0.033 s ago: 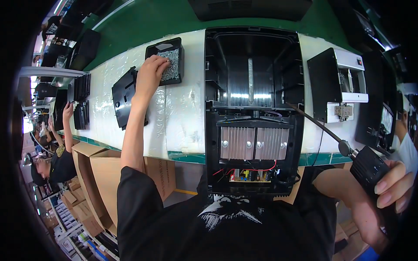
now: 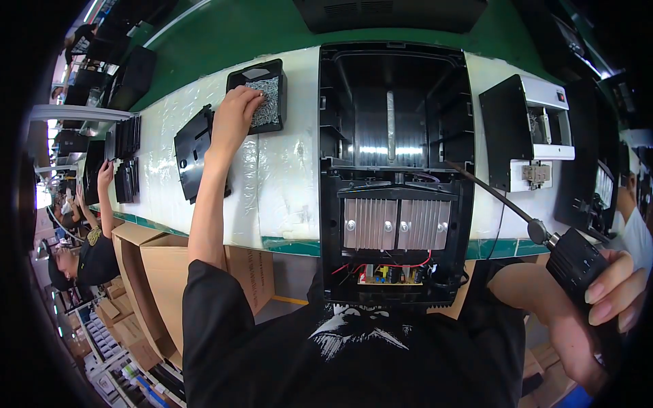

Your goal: The person secures components inside a black plastic electronics housing by driving screws through a circuit board and a heat sink with an electric screwdriver.

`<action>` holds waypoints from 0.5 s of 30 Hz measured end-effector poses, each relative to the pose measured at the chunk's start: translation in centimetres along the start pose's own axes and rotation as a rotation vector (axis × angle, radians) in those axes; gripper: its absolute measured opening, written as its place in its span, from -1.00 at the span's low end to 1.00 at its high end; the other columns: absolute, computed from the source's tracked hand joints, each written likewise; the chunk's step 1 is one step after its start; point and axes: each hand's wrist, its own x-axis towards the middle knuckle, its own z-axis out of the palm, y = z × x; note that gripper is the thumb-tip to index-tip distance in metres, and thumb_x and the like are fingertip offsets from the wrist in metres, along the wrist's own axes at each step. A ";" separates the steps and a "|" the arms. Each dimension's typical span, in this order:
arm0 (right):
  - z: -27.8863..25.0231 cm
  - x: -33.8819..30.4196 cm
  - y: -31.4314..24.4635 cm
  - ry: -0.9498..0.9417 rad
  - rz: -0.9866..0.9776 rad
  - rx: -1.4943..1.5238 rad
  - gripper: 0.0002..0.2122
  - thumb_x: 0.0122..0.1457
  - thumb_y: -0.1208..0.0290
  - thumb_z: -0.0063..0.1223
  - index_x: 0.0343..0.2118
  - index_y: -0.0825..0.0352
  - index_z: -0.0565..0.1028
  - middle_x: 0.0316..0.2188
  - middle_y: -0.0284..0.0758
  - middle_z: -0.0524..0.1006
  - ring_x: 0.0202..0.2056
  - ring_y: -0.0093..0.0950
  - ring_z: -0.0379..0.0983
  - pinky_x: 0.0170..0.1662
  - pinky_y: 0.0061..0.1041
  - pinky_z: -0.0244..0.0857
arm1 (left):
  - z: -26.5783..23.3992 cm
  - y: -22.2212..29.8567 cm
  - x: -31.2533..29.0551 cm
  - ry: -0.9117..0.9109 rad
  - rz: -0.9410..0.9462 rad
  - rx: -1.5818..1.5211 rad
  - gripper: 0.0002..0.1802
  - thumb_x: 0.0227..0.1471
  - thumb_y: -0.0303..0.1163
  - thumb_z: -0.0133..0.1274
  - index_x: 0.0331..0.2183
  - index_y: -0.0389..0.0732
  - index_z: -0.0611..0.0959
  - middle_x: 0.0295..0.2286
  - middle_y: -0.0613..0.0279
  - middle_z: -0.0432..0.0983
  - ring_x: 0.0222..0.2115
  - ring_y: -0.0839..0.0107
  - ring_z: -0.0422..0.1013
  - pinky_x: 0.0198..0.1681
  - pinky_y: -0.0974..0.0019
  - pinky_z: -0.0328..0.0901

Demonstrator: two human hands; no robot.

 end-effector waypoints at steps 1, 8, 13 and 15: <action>0.0 0.1 0.0 0.007 0.012 0.041 -0.56 -0.06 -0.13 -0.27 -0.57 0.26 0.20 -0.58 -0.37 0.18 -0.66 -0.58 0.09 -0.55 -0.55 0.01 | 0.0 -0.1 0.1 0.002 0.002 0.000 -0.82 -0.03 -0.31 0.07 -0.44 -0.23 0.64 -0.47 0.16 0.50 -0.42 0.15 0.44 -0.34 0.20 0.32; 0.0 0.3 -0.5 -0.047 0.084 0.164 -0.57 -0.06 -0.09 -0.23 -0.57 0.27 0.21 -0.59 -0.36 0.20 -0.67 -0.59 0.09 -0.53 -0.57 0.02 | -1.5 1.7 1.0 -0.201 -0.321 -0.189 -0.81 -0.08 -0.35 0.14 -0.43 -0.28 0.63 -0.47 0.08 0.52 -0.46 0.27 0.46 -0.38 0.30 0.31; -0.3 -0.3 -1.0 -0.075 0.214 0.175 -0.58 -0.07 -0.09 -0.16 -0.56 0.27 0.23 -0.56 -0.38 0.25 -0.67 -0.61 0.13 -0.48 -0.64 0.06 | -2.6 3.6 0.2 -0.190 -0.466 -0.259 -0.78 -0.06 -0.36 0.15 -0.36 -0.30 0.65 -0.46 0.11 0.56 -0.45 0.44 0.48 -0.37 0.45 0.31; 0.0 -0.2 -1.1 -0.094 0.161 0.260 -0.58 -0.07 -0.08 -0.11 -0.55 0.26 0.24 -0.57 -0.41 0.26 -0.66 -0.64 0.15 -0.47 -0.67 0.07 | -3.4 7.5 -0.5 -0.094 -0.429 -0.636 -0.79 -0.03 -0.38 0.13 -0.31 -0.27 0.66 -0.43 0.17 0.57 -0.39 0.49 0.47 -0.31 0.48 0.31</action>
